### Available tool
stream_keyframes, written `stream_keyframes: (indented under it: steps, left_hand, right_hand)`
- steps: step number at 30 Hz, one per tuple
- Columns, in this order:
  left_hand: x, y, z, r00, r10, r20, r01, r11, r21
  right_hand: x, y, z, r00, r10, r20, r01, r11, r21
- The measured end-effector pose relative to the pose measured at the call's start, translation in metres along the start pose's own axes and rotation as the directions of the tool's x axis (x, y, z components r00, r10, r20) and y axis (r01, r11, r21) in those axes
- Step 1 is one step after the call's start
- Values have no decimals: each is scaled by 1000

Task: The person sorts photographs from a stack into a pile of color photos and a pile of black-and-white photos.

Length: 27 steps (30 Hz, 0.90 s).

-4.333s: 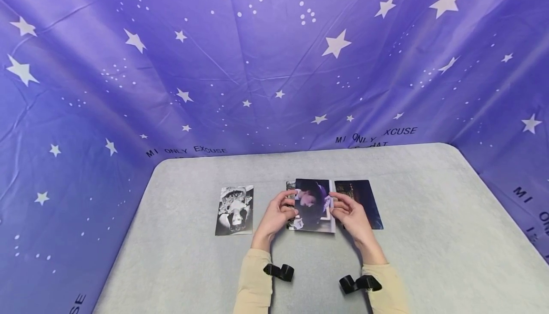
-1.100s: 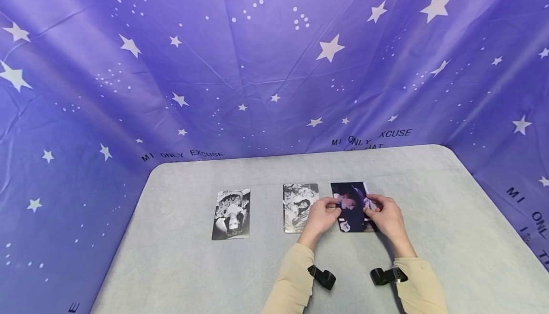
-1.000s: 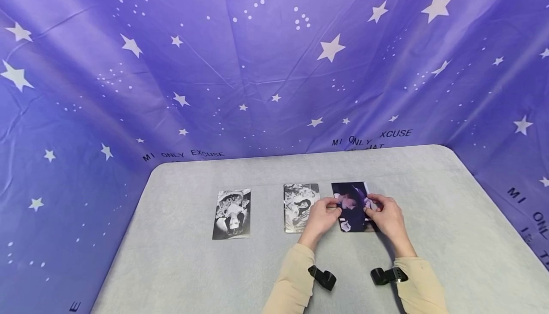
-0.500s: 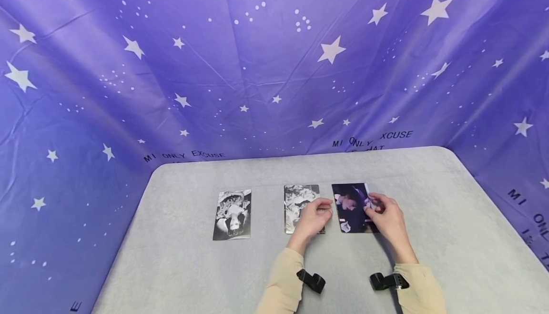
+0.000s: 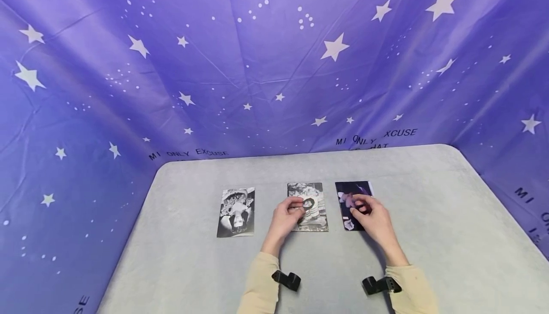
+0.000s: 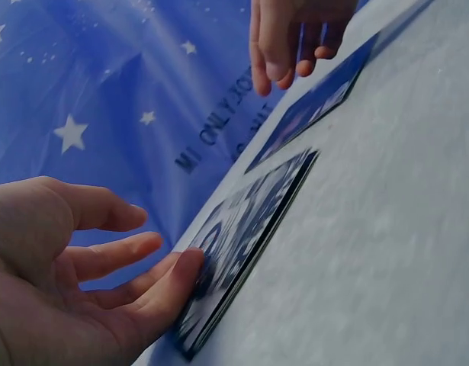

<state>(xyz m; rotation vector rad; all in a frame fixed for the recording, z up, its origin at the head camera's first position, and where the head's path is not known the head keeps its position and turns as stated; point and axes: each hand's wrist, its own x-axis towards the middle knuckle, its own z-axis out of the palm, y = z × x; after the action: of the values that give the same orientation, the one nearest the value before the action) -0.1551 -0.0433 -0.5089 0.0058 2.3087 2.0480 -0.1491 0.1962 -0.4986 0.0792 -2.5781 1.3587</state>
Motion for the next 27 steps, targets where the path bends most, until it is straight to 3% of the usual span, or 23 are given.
stream_keyframes:
  steps: [10, 17, 20, 27]
  left_hand:
    - [-5, -1, -23, 997, -38, -62, 35, 998, -53]
    - [-18, 27, -34, 998, -30, -63, 27, 998, -56]
    - [-21, 33, -36, 998, -32, -60, 29, 998, -58]
    - [-21, 27, -35, 998, -28, -63, 25, 999, -48]
  right_hand:
    - [-4, -8, 22, 999, -20, 29, 18, 998, 61]
    - [-7, -15, 36, 998, 13, 66, -19, 996, 92]
    - [-8, -17, 41, 997, 4, 73, -11, 994, 105]
    - [-11, -22, 51, 991, 21, 130, -36, 992, 119]
